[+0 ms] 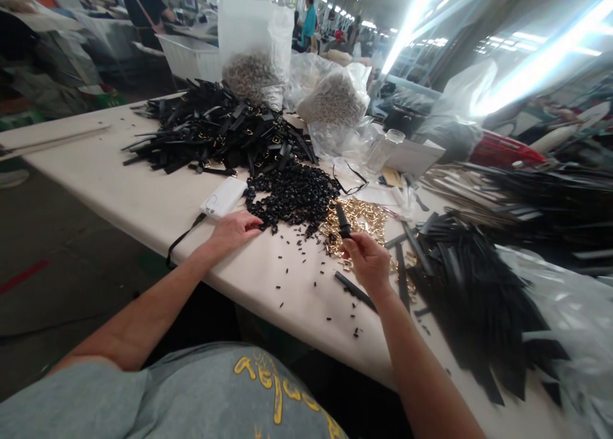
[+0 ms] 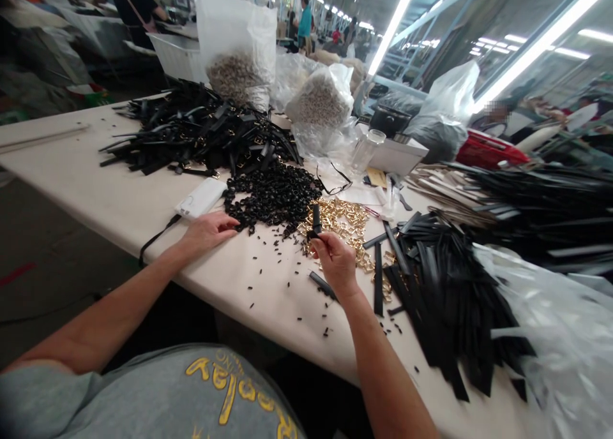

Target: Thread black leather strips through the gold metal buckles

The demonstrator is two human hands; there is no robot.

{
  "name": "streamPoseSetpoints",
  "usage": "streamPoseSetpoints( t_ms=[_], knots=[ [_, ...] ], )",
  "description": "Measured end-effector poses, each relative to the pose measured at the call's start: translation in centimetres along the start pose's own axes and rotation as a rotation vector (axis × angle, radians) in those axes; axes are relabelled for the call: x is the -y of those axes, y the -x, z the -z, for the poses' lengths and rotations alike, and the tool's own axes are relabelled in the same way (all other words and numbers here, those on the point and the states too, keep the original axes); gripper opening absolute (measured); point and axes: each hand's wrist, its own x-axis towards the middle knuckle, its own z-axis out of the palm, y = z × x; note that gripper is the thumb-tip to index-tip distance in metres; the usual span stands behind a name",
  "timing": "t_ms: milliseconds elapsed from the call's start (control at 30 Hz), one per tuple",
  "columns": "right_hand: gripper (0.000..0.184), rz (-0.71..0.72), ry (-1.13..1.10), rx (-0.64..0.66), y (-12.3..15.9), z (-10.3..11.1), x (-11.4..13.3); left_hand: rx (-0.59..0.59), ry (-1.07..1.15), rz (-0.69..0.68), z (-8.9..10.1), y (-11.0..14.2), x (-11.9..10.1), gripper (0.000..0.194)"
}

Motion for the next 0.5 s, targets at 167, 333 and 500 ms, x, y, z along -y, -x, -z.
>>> streamPoseSetpoints(
  t_ms=[167, 333, 500],
  knots=[
    [0.026, -0.004, -0.038, 0.11, -1.0, -0.8, 1.6, -0.016, -0.039, -0.059, -0.7, -0.5, -0.4, 0.019],
    [0.023, 0.021, -0.082, 0.187, -1.4, -2.5, 2.4, -0.057, 0.04, -0.085, -1.0, -0.1, -1.1, 0.014],
    [0.027, -0.019, -0.156, 0.172, -0.7, -4.5, 1.1, 0.025, 0.683, 0.123, -1.2, -1.4, -3.3, 0.022]
  ],
)
